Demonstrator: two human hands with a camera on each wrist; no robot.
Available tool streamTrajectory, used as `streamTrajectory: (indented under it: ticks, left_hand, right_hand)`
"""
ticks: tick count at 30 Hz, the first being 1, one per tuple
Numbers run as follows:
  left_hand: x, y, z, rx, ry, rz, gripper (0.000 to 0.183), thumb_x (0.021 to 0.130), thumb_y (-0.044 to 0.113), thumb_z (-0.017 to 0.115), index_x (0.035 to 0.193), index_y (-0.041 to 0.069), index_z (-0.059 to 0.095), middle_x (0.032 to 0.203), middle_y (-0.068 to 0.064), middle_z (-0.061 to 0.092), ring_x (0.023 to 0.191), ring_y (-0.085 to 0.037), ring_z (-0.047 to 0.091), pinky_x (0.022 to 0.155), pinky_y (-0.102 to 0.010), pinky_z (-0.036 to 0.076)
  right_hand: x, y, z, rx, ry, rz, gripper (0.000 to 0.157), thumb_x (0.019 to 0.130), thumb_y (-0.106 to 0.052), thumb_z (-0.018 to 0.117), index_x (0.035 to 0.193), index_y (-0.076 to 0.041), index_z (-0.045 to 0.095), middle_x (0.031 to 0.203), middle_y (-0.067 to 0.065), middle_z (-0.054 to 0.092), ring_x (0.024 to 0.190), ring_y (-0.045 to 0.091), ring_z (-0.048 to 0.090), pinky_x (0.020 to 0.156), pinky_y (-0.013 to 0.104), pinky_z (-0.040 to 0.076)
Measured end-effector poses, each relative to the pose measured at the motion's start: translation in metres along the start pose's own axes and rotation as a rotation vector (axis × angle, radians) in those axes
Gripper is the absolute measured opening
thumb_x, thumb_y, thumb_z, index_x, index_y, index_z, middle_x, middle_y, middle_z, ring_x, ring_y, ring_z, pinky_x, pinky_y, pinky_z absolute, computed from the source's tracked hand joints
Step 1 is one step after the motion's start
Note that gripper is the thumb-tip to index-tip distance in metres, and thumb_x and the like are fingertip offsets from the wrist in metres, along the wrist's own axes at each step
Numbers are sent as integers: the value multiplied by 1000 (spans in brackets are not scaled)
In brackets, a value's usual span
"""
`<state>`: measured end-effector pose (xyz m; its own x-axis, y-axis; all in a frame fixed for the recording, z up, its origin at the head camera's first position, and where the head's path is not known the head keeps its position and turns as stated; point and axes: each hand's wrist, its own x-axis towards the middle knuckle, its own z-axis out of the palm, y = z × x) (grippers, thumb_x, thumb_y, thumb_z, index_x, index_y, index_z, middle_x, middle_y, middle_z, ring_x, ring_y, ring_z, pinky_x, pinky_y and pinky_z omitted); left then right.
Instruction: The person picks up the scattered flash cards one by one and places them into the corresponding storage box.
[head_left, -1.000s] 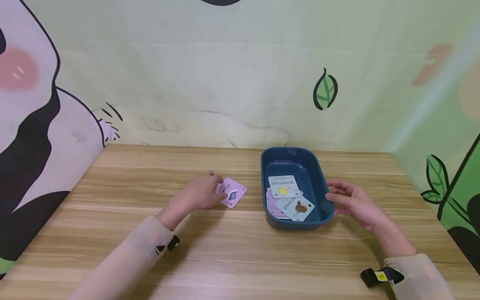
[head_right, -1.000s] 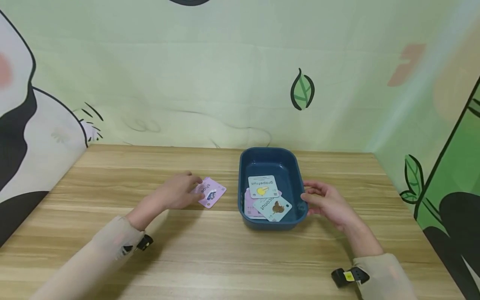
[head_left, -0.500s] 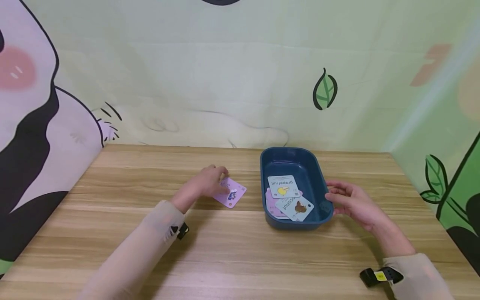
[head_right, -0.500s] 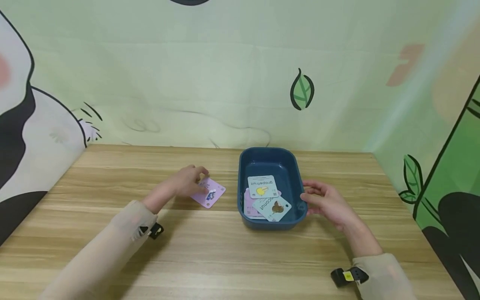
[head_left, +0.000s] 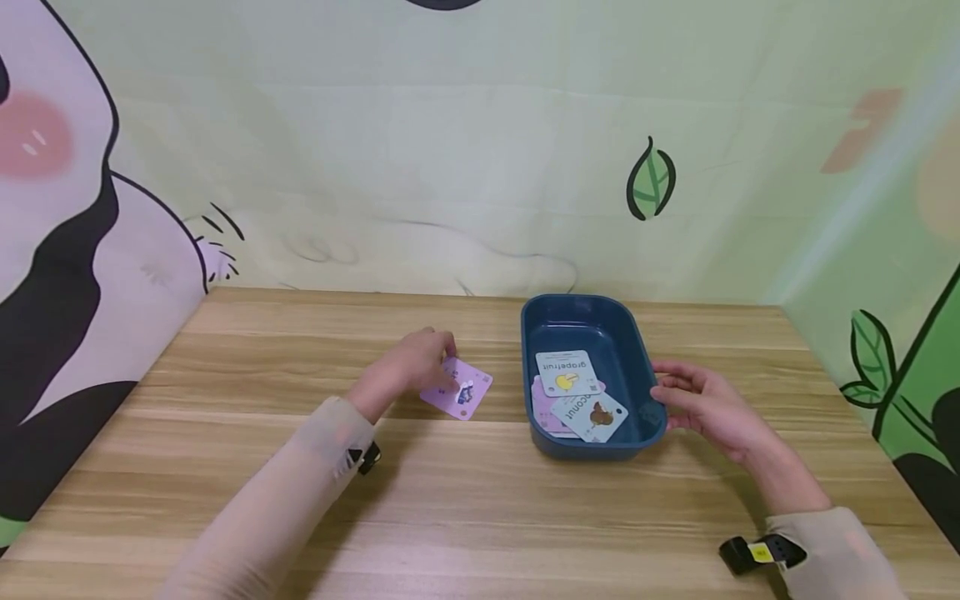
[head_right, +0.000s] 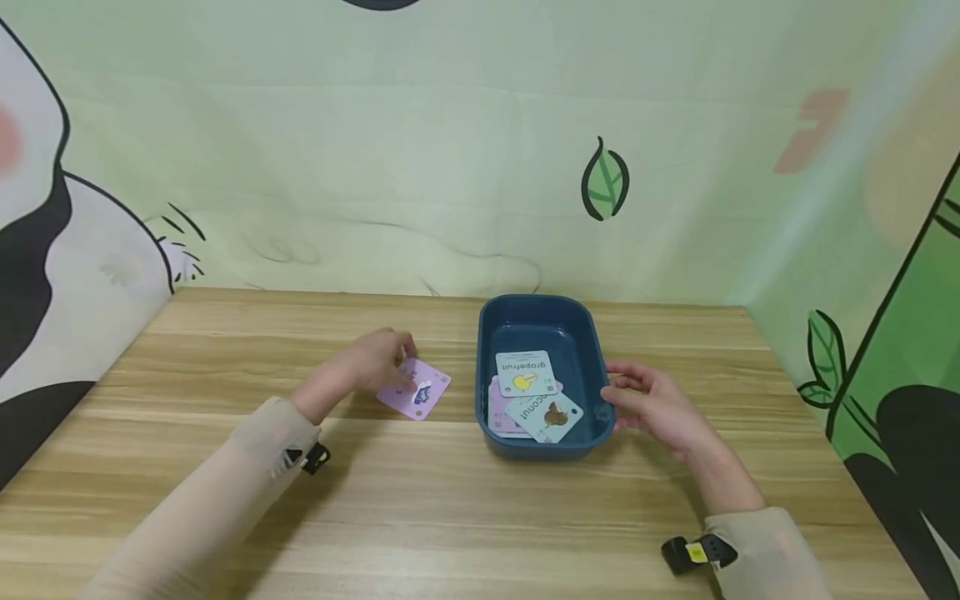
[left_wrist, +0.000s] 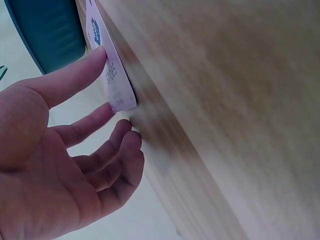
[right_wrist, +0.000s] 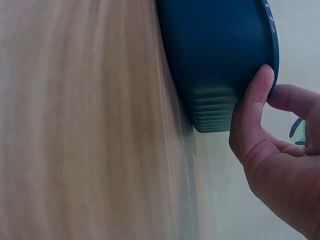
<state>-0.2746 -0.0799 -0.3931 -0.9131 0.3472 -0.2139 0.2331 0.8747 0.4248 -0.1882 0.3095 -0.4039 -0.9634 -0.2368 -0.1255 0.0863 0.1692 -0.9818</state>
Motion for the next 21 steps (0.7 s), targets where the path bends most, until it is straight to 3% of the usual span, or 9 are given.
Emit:
streamTrajectory:
  ticks: [10, 21]
  left_hand:
    - [-3, -7, -5, -86, 40, 34, 31, 78, 11, 77, 106, 13, 63, 86, -8, 61, 77, -22, 58, 64, -31, 48]
    - [0, -12, -7, -155, 85, 65, 22, 80, 6, 72, 99, 12, 66, 83, -7, 64, 72, -19, 60, 63, -30, 48]
  right_hand:
    - [0, -1, 1, 8, -6, -9, 58, 96, -13, 59, 139, 12, 30, 108, 15, 51, 81, 16, 61, 67, 31, 54]
    - [0, 0, 1, 10, -4, 0, 58, 96, -14, 60, 139, 12, 31, 109, 16, 52, 81, 16, 61, 67, 32, 55]
